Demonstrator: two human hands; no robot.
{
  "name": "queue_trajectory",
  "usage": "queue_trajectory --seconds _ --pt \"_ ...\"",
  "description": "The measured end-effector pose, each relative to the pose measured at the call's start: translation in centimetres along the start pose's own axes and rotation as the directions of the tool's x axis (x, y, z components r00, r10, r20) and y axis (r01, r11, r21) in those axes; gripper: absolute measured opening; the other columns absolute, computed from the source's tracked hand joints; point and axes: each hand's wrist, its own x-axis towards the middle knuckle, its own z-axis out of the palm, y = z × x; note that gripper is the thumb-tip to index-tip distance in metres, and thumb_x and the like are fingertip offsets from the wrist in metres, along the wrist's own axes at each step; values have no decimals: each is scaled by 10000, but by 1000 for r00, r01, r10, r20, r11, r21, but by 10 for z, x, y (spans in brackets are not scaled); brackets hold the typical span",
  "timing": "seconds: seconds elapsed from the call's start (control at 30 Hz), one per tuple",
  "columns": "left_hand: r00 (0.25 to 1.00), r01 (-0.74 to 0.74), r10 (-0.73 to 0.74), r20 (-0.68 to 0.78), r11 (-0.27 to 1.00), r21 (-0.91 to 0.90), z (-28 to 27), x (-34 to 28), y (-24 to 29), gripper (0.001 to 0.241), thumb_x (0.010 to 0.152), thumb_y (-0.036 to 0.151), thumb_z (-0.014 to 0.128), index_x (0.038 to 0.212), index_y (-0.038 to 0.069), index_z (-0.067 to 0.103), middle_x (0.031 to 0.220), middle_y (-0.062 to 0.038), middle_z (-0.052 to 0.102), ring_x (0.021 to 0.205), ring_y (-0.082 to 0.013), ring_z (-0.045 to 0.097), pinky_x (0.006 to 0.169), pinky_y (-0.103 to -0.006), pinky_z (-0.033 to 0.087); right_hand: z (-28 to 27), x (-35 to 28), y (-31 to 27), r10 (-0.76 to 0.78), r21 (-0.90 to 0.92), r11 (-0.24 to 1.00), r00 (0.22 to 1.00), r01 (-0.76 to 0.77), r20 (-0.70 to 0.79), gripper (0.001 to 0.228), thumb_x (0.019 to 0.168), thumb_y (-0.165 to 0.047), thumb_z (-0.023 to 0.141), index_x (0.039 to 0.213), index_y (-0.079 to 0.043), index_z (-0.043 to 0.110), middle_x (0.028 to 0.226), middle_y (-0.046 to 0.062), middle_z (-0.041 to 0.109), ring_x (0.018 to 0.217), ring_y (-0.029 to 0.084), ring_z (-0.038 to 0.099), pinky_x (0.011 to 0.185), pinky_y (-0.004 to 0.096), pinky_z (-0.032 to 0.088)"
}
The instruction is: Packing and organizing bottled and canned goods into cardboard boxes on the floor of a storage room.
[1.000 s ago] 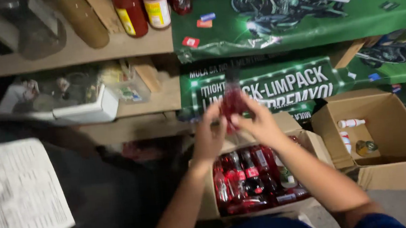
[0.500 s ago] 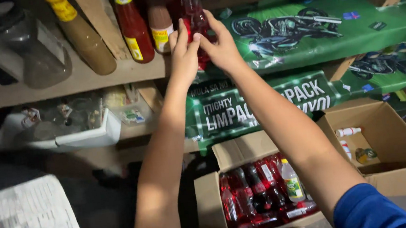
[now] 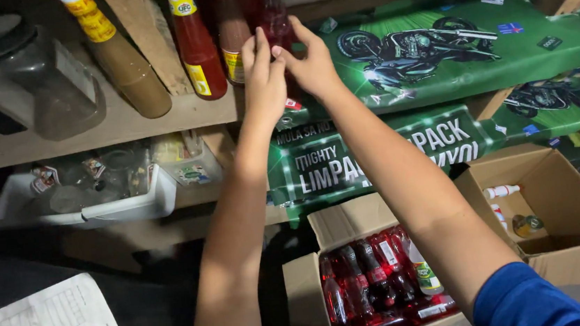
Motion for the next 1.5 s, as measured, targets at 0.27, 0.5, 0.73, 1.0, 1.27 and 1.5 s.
queue_trajectory --seconds 0.27,0.5,0.73,1.0,1.27,1.5 --pt "997 41 -40 69 999 -10 -9 -2 13 541 1061 173 522 1545 -39 404 1516 -204 418 1414 -360 467 1186 -381 387 -10 2 10 113 45 992 989 -118 99 596 979 -143 729 1478 37 456 1302 158 684 1148 205 685 974 316 568" --pt "999 23 -22 45 1000 -18 -5 -6 17 507 1101 204 478 1539 -43 414 1516 -210 409 1399 -367 482 1187 -390 387 -11 0 14 135 241 956 980 -167 144 508 1029 -62 677 1463 -82 415 1259 108 615 906 156 688 688 294 567" --pt "1000 -20 20 2 998 57 -6 -17 21 514 1105 204 485 1538 -57 394 1542 -250 401 1411 -404 472 1202 -416 387 -22 -11 6 -13 -20 1000 998 15 69 565 984 -74 744 1470 -71 455 1197 137 670 962 192 697 790 331 590" --pt "999 -53 54 -3 994 98 -50 -163 108 566 1022 148 623 1532 -7 433 1497 -258 520 1401 -424 533 1232 -432 411 -98 -175 -102 100 -175 980 994 -91 42 310 1013 -5 646 1318 -18 589 959 103 654 852 167 641 781 317 548" --pt "790 288 -199 580 956 -64 -9 -447 109 680 896 148 679 1496 -57 433 1546 -304 428 1485 -465 372 1212 -501 309 -168 -518 -26 715 -307 699 617 -646 329 113 911 -113 734 860 -12 730 814 66 772 788 165 706 773 317 577" --pt "644 -223 247 724 966 -131 77 -462 122 549 944 313 616 1459 163 500 1639 -139 359 1528 -411 307 1274 -566 223 -146 -541 -46 736 655 -410 194 -635 649 482 1050 -415 473 1300 -21 594 1291 164 657 1191 308 639 1051 472 505"
